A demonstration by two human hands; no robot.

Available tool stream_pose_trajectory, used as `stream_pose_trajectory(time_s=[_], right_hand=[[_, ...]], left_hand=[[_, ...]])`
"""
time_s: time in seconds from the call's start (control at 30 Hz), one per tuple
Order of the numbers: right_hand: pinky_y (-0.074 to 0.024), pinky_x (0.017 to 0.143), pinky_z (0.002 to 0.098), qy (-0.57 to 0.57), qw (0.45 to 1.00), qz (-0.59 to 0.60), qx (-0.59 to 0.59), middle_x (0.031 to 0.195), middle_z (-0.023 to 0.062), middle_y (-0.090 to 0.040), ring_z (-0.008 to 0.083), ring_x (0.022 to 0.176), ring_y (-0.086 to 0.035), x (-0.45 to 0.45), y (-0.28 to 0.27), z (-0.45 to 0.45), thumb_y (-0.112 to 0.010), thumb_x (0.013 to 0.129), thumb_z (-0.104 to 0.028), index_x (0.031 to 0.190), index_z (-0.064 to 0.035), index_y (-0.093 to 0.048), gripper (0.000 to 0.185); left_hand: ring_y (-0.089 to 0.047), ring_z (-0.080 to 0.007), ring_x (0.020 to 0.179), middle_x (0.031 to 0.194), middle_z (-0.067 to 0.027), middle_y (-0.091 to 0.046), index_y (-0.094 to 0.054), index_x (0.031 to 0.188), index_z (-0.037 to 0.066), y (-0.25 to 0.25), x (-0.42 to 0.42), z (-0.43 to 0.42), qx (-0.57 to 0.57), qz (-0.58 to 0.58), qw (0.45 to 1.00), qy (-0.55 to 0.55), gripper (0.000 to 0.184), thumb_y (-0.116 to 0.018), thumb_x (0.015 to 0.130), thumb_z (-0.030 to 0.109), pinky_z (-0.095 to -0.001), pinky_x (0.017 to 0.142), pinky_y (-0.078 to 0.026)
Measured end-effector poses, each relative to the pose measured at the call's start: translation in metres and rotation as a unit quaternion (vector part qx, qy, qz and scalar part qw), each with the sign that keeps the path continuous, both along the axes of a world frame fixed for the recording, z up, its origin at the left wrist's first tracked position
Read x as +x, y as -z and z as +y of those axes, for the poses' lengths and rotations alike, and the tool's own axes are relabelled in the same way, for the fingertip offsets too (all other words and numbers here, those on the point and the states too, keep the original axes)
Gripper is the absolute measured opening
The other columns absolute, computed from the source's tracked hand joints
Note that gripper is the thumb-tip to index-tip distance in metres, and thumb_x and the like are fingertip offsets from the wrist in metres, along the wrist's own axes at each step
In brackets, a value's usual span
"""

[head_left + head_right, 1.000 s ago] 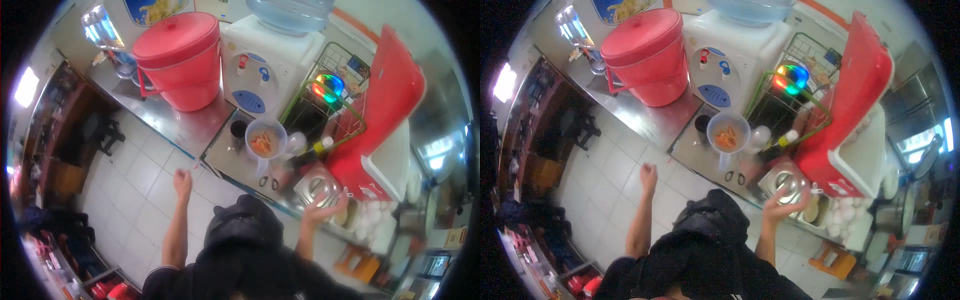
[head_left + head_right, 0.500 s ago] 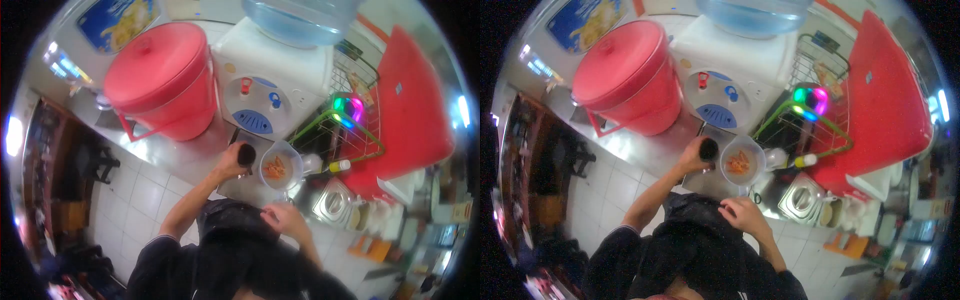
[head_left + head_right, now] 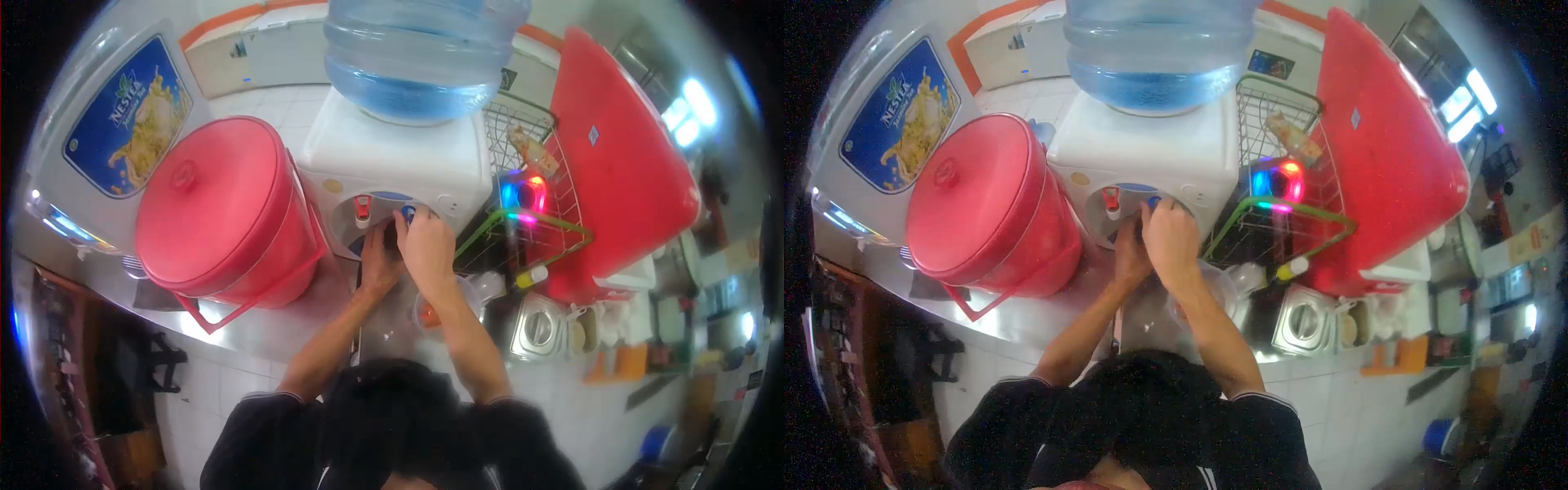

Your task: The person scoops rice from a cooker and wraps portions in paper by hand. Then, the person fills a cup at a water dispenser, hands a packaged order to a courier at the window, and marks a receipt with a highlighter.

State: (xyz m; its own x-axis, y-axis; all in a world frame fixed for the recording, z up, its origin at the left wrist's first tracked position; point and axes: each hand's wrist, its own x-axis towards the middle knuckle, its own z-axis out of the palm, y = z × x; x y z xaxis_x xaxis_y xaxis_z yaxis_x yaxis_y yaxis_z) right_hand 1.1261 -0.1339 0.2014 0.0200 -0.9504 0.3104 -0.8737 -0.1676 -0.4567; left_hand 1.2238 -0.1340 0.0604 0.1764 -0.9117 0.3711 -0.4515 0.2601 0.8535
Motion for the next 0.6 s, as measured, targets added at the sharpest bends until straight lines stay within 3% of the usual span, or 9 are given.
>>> stream_pose_trajectory(time_s=[0.03,0.17,0.27,0.33,0.4,0.47,0.6], right_hand=[[-0.0564,0.068,0.0507,0.012,0.999,0.034,-0.015,0.077,0.0267,-0.069,0.0442,0.075,-0.07,0.003,0.0,-0.003,-0.061,0.099,-0.033,0.09,0.004,-0.065,0.038],[-0.0568,0.067,0.05,0.011,0.995,0.092,-0.03,0.076,0.0254,-0.069,0.0435,0.072,-0.07,-0.006,0.017,-0.006,-0.057,0.102,-0.029,0.089,0.005,-0.066,0.037],[-0.0573,0.065,0.0479,0.016,0.997,0.054,-0.044,0.075,0.023,-0.071,0.0418,0.069,-0.071,-0.021,0.033,-0.012,-0.051,0.105,-0.026,0.085,0.0059,-0.064,0.04],[-0.0524,0.063,0.0579,0.012,0.993,-0.113,-0.01,0.072,0.0318,-0.065,0.0504,0.071,-0.067,-0.024,0.042,-0.006,-0.048,0.106,-0.022,0.086,0.0055,-0.062,0.036],[-0.052,0.064,0.0571,0.036,0.996,-0.083,0.019,0.073,0.0282,-0.068,0.0473,0.071,-0.069,-0.02,0.043,-0.004,-0.047,0.106,-0.021,0.088,0.0046,-0.063,0.035],[-0.0524,0.065,0.0567,0.034,0.987,-0.155,0.036,0.074,0.0246,-0.07,0.0465,0.072,-0.069,-0.019,0.045,-0.003,-0.047,0.106,-0.022,0.089,0.0038,-0.063,0.035],[-0.0531,0.066,0.0555,0.029,0.987,-0.137,0.077,0.076,0.0221,-0.071,0.0451,0.073,-0.07,-0.024,0.037,-0.001,-0.047,0.106,-0.023,0.091,0.0031,-0.063,0.034]], left_hand=[[-0.056,-0.0404,0.121,0.13,-0.0207,-0.058,-0.05,0.137,0.001,-0.003,-0.001,0.0,0.006,-0.01,1.0,0.012,0.079,-0.088,0.07,0.017,-0.0469,0.102,-0.047],[-0.057,-0.0402,0.12,0.127,-0.0201,-0.059,-0.051,0.137,0.004,0.005,-0.006,-0.001,0.004,0.016,0.999,0.028,0.082,-0.091,0.066,0.019,-0.0465,0.103,-0.047],[-0.057,-0.0397,0.12,0.125,-0.0194,-0.059,-0.053,0.133,0.005,0.001,-0.001,0.001,0.03,0.036,0.998,0.039,0.085,-0.094,0.061,0.02,-0.0464,0.103,-0.048],[-0.058,-0.0383,0.12,0.126,-0.0196,-0.06,-0.053,0.134,0.004,0.008,0.003,0.001,0.033,0.056,0.997,0.046,0.085,-0.095,0.062,0.022,-0.0454,0.104,-0.047],[-0.058,-0.037,0.121,0.127,-0.0197,-0.06,-0.053,0.134,0.003,0.013,0.005,-0.008,0.024,0.069,0.996,0.057,0.086,-0.095,0.062,0.024,-0.0444,0.105,-0.046],[-0.058,-0.0372,0.116,0.12,-0.0181,-0.059,-0.052,0.127,0.002,0.023,0.003,-0.012,-0.024,0.059,0.996,0.061,0.085,-0.096,0.057,0.02,-0.0444,0.1,-0.048],[-0.057,-0.0333,0.115,0.123,-0.016,-0.055,-0.048,0.13,0.003,0.052,-0.002,-0.02,-0.026,0.102,0.991,0.08,0.088,-0.097,0.058,0.02,-0.042,0.1,-0.047]])
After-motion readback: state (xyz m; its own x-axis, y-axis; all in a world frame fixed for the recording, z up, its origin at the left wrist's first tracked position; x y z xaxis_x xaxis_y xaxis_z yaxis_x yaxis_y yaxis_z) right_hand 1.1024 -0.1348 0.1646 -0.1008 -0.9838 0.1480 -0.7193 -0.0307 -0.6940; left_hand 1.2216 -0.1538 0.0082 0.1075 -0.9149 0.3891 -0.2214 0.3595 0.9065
